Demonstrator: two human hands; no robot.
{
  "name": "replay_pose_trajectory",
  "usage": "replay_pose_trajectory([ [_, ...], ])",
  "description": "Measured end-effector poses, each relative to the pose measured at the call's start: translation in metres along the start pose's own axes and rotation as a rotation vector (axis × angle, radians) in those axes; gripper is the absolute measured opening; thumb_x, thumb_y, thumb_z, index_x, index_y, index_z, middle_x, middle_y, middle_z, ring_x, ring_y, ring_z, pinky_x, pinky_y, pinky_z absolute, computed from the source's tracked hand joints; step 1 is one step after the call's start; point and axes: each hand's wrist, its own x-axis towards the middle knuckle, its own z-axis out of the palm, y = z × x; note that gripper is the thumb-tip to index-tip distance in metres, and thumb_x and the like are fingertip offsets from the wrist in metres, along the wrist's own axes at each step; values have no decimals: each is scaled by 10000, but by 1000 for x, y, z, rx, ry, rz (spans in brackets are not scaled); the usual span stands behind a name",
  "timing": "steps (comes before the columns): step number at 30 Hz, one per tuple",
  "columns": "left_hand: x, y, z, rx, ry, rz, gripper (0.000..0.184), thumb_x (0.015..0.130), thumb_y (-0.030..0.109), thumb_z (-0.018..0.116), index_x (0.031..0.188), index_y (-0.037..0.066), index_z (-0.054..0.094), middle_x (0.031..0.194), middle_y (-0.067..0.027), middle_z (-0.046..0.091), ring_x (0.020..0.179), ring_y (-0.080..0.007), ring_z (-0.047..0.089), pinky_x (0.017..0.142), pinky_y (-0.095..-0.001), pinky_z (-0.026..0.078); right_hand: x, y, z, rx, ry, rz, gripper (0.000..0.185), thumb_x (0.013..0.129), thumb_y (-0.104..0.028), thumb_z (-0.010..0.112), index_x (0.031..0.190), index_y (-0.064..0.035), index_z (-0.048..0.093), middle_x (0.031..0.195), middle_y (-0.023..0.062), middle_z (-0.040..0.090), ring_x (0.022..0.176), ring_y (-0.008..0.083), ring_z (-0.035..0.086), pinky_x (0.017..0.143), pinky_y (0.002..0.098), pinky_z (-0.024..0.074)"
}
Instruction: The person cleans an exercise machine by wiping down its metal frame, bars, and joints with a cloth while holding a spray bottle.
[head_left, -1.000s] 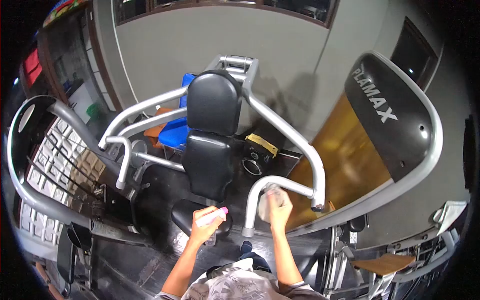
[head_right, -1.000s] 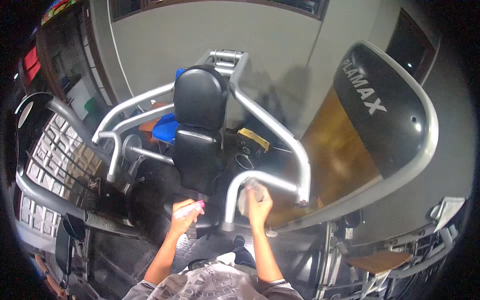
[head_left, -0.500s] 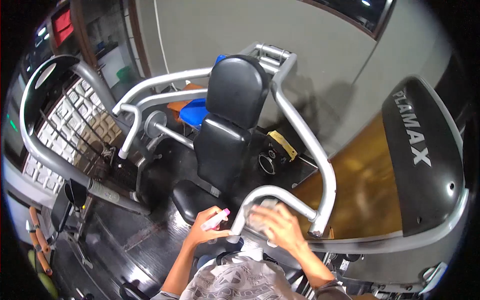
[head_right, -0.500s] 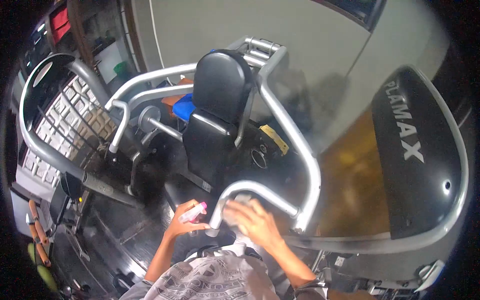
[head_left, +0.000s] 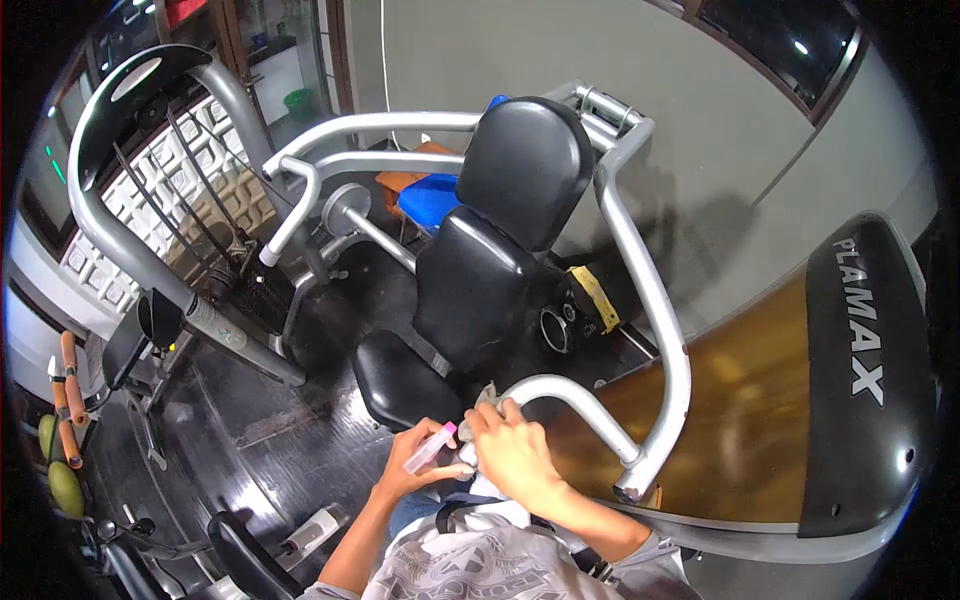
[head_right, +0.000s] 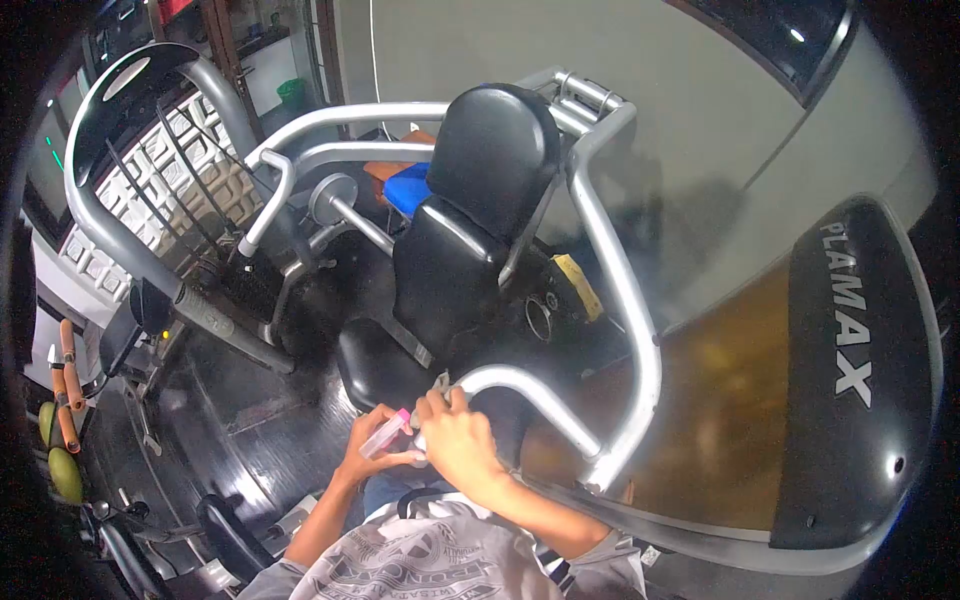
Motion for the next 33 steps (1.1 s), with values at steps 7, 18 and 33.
replay_pose_trajectory([
  [7, -11, -31, 14, -39, 131, 71, 544, 597, 325, 980, 912, 85, 607, 791, 7, 661, 649, -74, 572, 605, -242, 457, 22, 45, -54, 143, 27, 163, 212, 815, -89, 608, 994, -114, 720, 1029, 131, 690, 835, 365, 714, 703, 466, 575],
  [18, 0, -50, 17, -188, 61, 71, 583, 593, 314, 977, 961, 68, 598, 794, 25, 610, 678, -57, 524, 618, -237, 448, 3, -5, -13, 206, -107, 13, 229, 800, -122, 638, 1008, -30, 665, 979, 150, 680, 828, 365, 707, 722, 489, 574],
  [33, 10, -62, 18, -101, -56, 191, 586, 660, 267, 933, 1107, 43, 627, 804, -12, 621, 624, -68, 544, 537, -233, 466, -24, 10, 27, 358, 808, 395, 459, 721, 23, 708, 1156, -121, 708, 1190, 133, 619, 1118, 332, 602, 968, 398, 497],
])
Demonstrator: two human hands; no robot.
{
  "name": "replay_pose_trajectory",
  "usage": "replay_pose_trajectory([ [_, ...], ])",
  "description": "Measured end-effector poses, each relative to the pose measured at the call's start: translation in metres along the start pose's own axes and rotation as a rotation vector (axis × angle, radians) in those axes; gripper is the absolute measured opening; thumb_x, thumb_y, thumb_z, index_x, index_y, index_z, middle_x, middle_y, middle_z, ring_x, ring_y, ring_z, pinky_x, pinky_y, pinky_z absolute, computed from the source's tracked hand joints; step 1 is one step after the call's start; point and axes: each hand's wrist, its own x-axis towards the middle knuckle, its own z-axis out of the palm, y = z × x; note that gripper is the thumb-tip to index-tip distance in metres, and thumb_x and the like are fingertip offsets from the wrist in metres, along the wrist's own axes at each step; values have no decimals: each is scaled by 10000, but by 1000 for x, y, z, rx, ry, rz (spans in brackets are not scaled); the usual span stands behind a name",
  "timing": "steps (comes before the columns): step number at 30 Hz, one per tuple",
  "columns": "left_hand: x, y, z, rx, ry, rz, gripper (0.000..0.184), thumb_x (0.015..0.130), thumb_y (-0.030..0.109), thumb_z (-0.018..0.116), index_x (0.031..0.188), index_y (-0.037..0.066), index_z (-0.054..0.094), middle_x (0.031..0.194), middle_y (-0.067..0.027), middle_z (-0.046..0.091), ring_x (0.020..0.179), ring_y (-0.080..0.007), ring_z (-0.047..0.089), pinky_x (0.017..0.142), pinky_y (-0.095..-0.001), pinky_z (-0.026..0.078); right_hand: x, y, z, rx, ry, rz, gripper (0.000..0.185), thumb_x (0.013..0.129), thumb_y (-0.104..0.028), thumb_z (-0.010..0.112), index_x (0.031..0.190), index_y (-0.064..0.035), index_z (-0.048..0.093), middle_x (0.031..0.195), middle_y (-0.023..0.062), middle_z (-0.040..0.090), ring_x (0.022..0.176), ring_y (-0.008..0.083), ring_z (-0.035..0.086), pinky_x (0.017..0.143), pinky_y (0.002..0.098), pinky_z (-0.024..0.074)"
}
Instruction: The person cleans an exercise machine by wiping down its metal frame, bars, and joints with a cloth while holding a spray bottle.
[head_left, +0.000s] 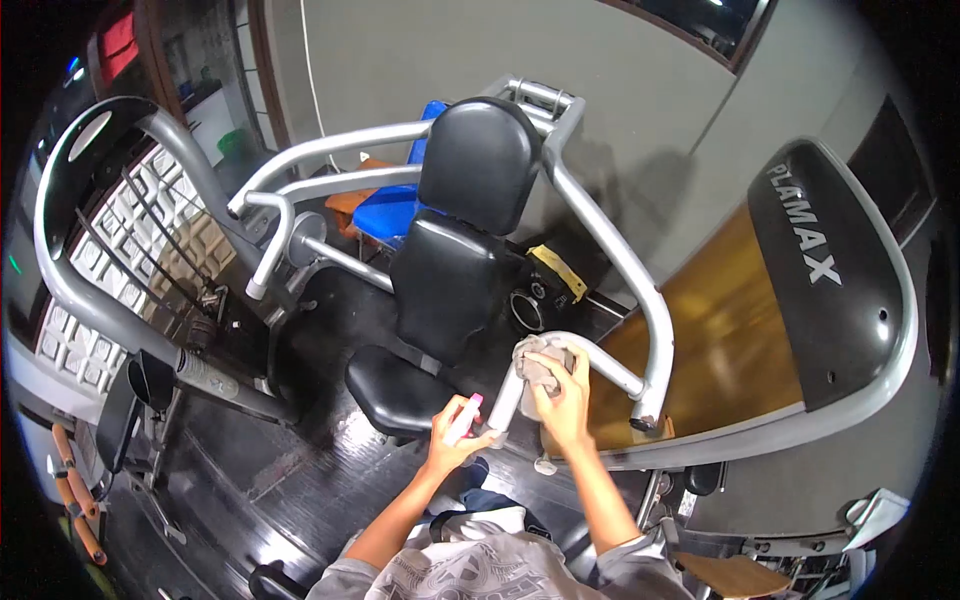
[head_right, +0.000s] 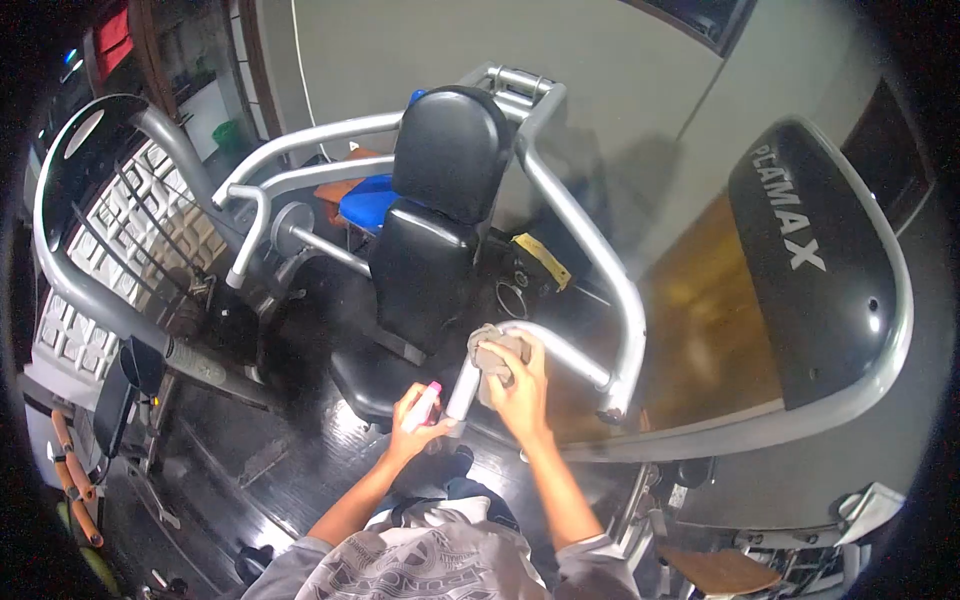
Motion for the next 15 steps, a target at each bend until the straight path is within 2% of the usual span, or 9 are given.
replay_pose_trajectory([
  [1, 1, -1, -1, 62, -8, 55, 603, 664, 263, 929, 1134, 33, 629, 803, -16, 610, 603, -72, 535, 520, -236, 460, -12, 2, 9, 85, 22, 118, 439, 729, 30, 700, 1146, -106, 717, 1162, 161, 586, 1155, 353, 584, 983, 402, 485],
  [5, 2, -10, -1, 37, -37, 96, 644, 676, 276, 919, 1187, 19, 624, 803, -27, 585, 567, -88, 518, 492, -253, 451, -53, -2, 26, 366, 68, 420, 369, 764, 23, 686, 1123, -51, 722, 1065, 149, 694, 1021, 265, 684, 906, 343, 509],
  [6, 3, -13, -1, 48, -39, 131, 647, 685, 282, 912, 1199, 18, 622, 812, -34, 581, 561, -96, 516, 487, -257, 447, -57, -11, 19, 306, 24, 399, 363, 761, 4, 700, 1119, -50, 721, 1024, 128, 709, 985, 252, 696, 893, 326, 513],
  [8, 2, -18, -2, 56, -59, 165, 649, 694, 287, 906, 1210, 16, 620, 821, -42, 577, 554, -104, 513, 482, -262, 443, -73, -11, 13, 387, -73, 449, 352, 762, -17, 715, 1112, -46, 722, 1014, 113, 727, 965, 230, 706, 878, 318, 519],
  [9, 5, -16, -3, 94, -53, 231, 658, 703, 293, 901, 1230, 20, 618, 829, -46, 576, 553, -110, 510, 479, -267, 440, -85, -5, 15, 433, -123, 501, 333, 791, -40, 724, 1123, -38, 706, 1022, 101, 736, 958, 171, 697, 861, 304, 519],
  [10, 7, -16, -4, 131, -47, 299, 667, 712, 298, 896, 1251, 24, 615, 836, -51, 574, 552, -115, 508, 477, -272, 436, -95, -1, 19, 428, -112, 511, 333, 791, -40, 724, 1123, -38, 706, 1022, 101, 736, 958, 171, 697, 861, 304, 519],
  [12, 9, -17, -2, 107, -58, 331, 687, 715, 294, 895, 1279, 31, 605, 847, -52, 568, 559, -122, 509, 482, -280, 435, -104, -2, 24, 620, -114, 590, 304, 840, 1, 690, 1143, -11, 667, 1011, 32, 710, 928, 99, 641, 863, 263, 504],
  [14, 7, -19, -1, 58, -31, 295, 697, 717, 294, 894, 1294, 38, 597, 843, -48, 563, 566, -125, 510, 492, -281, 434, -97, -3, 27, 544, -147, 651, 293, 885, -18, 669, 1176, -3, 637, 1035, 27, 697, 950, 96, 625, 878, 267, 494],
  [15, 8, -18, -1, 77, -22, 311, 693, 719, 291, 895, 1293, 44, 595, 842, -45, 560, 572, -124, 509, 501, -277, 433, -92, 4, 34, 620, -75, 655, 289, 898, -34, 664, 1184, -4, 632, 1055, 30, 690, 968, 94, 614, 887, 270, 488],
])
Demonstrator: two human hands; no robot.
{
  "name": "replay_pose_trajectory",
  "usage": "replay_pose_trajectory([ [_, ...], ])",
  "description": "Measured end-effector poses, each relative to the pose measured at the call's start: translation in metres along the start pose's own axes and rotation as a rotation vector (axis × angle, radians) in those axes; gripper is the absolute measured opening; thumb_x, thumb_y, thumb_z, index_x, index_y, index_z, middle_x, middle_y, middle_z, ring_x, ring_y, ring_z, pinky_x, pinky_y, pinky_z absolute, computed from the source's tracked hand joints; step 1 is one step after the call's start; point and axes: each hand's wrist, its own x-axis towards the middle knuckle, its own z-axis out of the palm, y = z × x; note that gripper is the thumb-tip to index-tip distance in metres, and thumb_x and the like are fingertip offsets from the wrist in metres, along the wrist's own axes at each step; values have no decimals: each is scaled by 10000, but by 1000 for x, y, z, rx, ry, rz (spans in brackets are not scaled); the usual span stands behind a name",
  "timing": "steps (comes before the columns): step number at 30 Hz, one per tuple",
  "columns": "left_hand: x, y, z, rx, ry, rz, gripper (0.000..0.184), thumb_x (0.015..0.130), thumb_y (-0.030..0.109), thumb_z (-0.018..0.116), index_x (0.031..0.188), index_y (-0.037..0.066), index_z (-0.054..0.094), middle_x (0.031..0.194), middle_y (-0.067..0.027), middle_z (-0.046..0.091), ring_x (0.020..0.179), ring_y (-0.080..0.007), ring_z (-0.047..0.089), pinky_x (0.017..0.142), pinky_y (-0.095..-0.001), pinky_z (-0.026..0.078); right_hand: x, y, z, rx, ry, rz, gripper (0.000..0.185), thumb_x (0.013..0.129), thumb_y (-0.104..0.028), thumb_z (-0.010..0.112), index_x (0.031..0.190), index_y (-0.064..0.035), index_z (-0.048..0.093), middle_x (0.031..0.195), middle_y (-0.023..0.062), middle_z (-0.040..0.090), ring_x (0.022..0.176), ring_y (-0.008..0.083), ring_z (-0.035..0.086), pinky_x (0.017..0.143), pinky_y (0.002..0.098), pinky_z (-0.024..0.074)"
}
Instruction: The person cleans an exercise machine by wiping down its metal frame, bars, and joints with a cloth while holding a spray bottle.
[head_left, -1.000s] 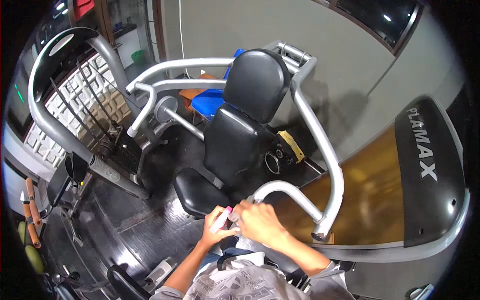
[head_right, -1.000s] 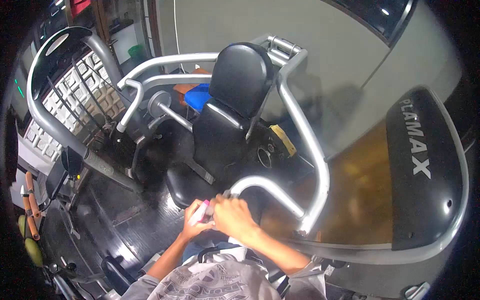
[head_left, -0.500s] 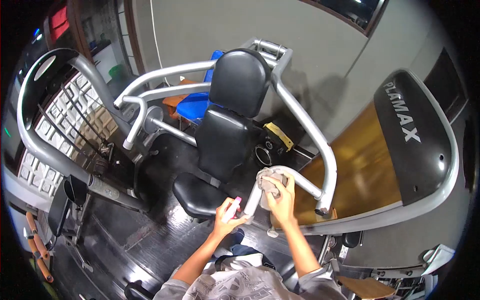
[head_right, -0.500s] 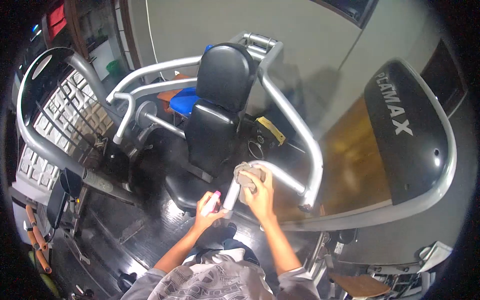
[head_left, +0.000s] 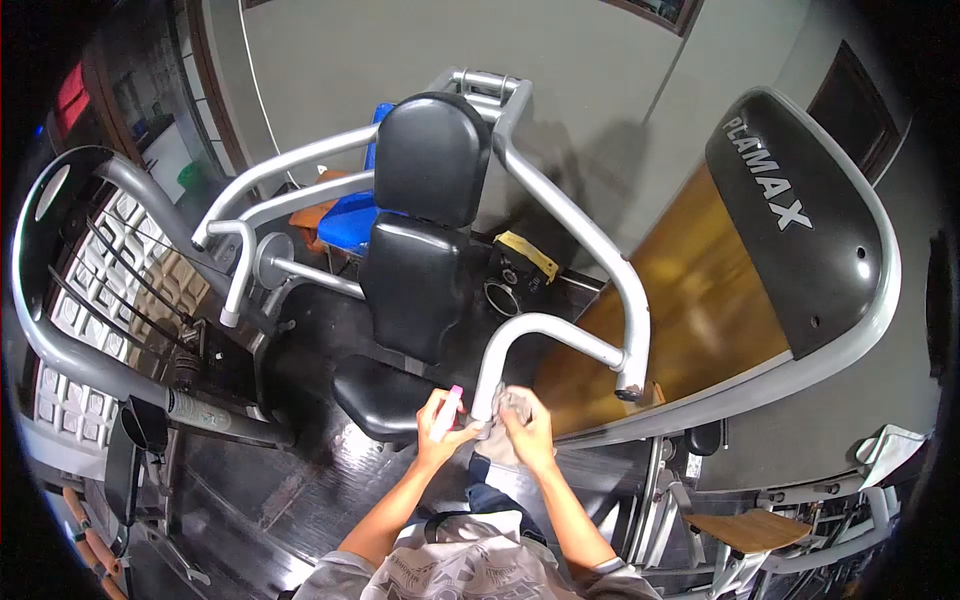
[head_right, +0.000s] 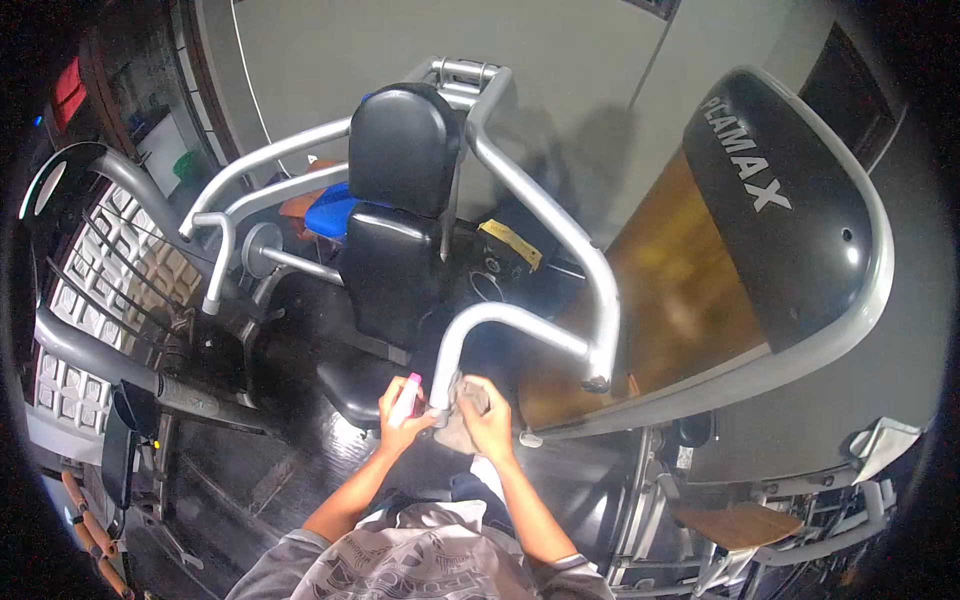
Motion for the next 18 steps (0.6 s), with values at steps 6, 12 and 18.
replay_pose_trajectory([
  [6, -3, 6, 1, -137, 17, -178, 649, 720, 289, 898, 1256, 54, 618, 840, -35, 549, 581, -98, 502, 500, -257, 426, 70, 21, -1, 343, -117, 177, 327, 961, -111, 581, 1271, -11, 597, 1135, 67, 682, 1028, 160, 638, 934, 324, 509],
  [12, -1, 10, 1, -98, 32, -152, 548, 702, 277, 912, 1104, 28, 636, 809, -7, 549, 569, -75, 487, 511, -240, 420, 60, 31, -2, 684, -447, 503, 343, 961, -240, 494, 1176, -26, 653, 1031, 74, 705, 973, 206, 683, 887, 344, 549],
  [18, -1, 16, 1, -160, 35, -242, 536, 706, 246, 912, 1125, 43, 647, 810, -5, 552, 573, -70, 475, 512, -244, 412, 20, 18, -22, 82, -349, 277, 257, 956, -237, 573, 1029, -34, 713, 958, 3, 681, 869, 98, 594, 828, 273, 472],
])
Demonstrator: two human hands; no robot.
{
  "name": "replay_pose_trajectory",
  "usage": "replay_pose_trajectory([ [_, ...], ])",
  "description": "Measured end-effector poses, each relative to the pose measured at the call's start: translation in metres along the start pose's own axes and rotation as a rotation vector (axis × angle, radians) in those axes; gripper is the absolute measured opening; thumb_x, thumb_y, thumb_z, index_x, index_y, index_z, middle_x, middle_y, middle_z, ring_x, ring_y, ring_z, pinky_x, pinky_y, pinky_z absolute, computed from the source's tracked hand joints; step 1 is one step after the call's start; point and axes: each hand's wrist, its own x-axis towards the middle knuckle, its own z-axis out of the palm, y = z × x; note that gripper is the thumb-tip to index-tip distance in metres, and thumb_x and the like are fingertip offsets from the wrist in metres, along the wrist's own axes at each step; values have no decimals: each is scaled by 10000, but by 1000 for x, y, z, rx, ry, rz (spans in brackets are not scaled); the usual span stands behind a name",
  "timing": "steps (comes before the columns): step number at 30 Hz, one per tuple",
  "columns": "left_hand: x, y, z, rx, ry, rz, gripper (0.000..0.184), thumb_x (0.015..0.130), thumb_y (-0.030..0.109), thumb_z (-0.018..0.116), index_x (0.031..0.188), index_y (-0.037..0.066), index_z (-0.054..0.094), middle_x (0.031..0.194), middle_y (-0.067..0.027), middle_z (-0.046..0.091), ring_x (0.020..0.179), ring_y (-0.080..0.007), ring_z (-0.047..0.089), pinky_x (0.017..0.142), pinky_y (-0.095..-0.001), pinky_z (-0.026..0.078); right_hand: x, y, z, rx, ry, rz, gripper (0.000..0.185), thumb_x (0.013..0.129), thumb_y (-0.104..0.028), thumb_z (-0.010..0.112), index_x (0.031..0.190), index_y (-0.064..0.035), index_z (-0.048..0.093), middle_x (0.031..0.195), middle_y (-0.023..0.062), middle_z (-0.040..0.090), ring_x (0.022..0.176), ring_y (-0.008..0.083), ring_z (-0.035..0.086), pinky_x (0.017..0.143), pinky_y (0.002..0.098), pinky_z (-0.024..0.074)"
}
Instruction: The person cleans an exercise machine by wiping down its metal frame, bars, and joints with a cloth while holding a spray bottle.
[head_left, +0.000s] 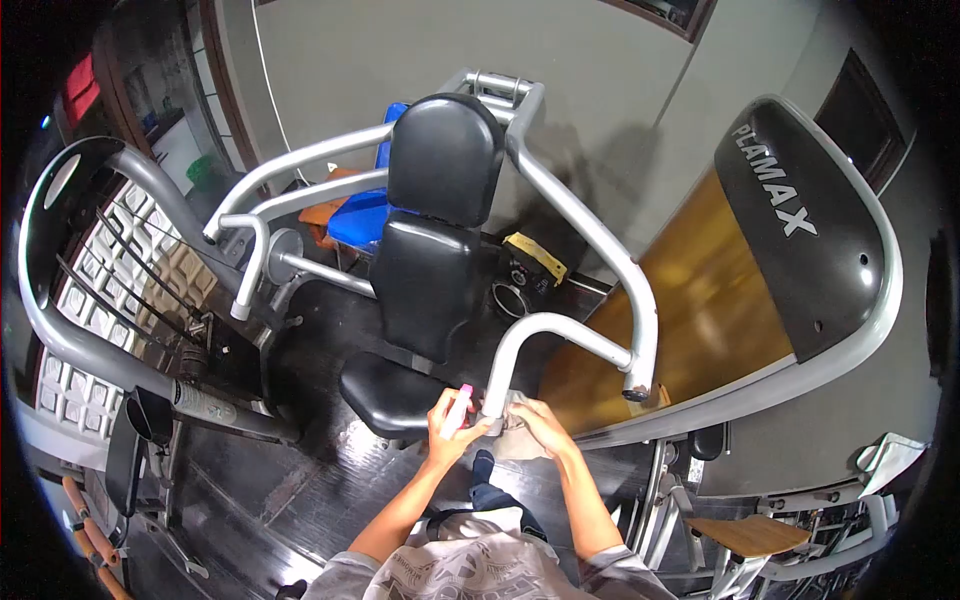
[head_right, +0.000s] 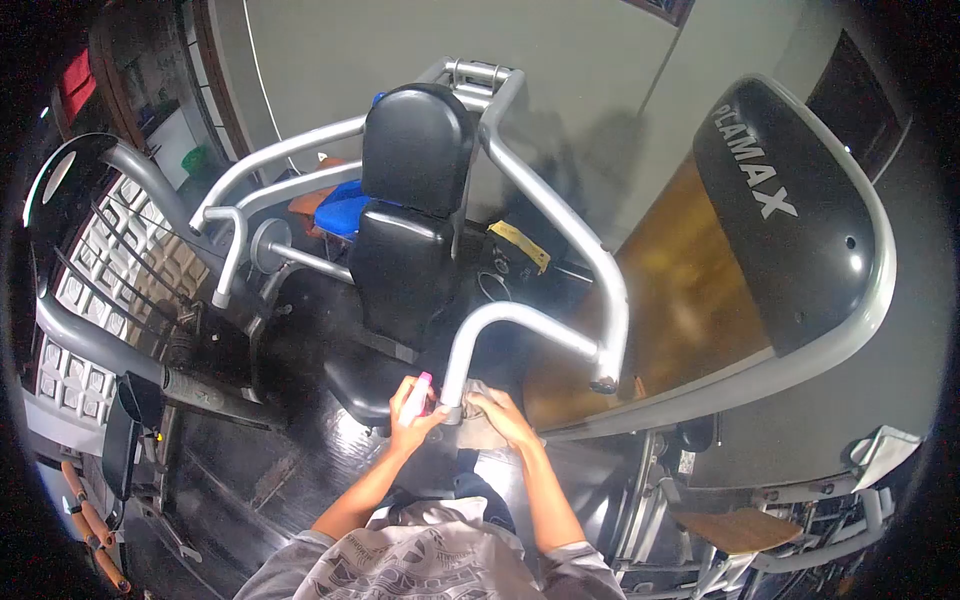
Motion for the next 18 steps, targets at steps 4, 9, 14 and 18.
replay_pose_trajectory([
  [4, -1, 26, -1, 46, 35, -119, 388, 716, 153, 905, 857, 75, 552, 755, 35, 544, 596, -32, 461, 549, -216, 399, -12, -38, -4, -190, 276, -337, 214, 919, -120, 672, 1095, -3, 707, 963, 51, 686, 882, 125, 624, 809, 292, 505],
  [9, -5, 32, -20, -2, 143, -167, 289, 791, 148, 844, 853, 42, 582, 737, 18, 551, 542, -35, 450, 502, -235, 391, -6, -134, 21, -958, 375, -686, 326, 751, -106, 774, 1075, -108, 738, 987, 84, 634, 925, 287, 656, 792, 407, 553],
  [14, -5, 46, -60, -133, 143, -291, 156, 870, 89, 740, 885, 57, 588, 747, 47, 540, 677, -37, 466, 614, -227, 403, 4, -142, 42, -1385, 242, -438, 360, 750, -265, 804, 1067, -106, 739, 1074, 114, 653, 991, 313, 670, 814, 434, 572],
  [18, -4, 54, -83, -231, 89, -325, 128, 887, 87, 707, 894, 63, 581, 750, 62, 516, 699, -32, 460, 636, -220, 399, -14, -122, 64, -1445, 33, -384, 326, 775, -327, 791, 954, -59, 737, 1018, 152, 647, 971, 311, 682, 771, 463, 574],
])
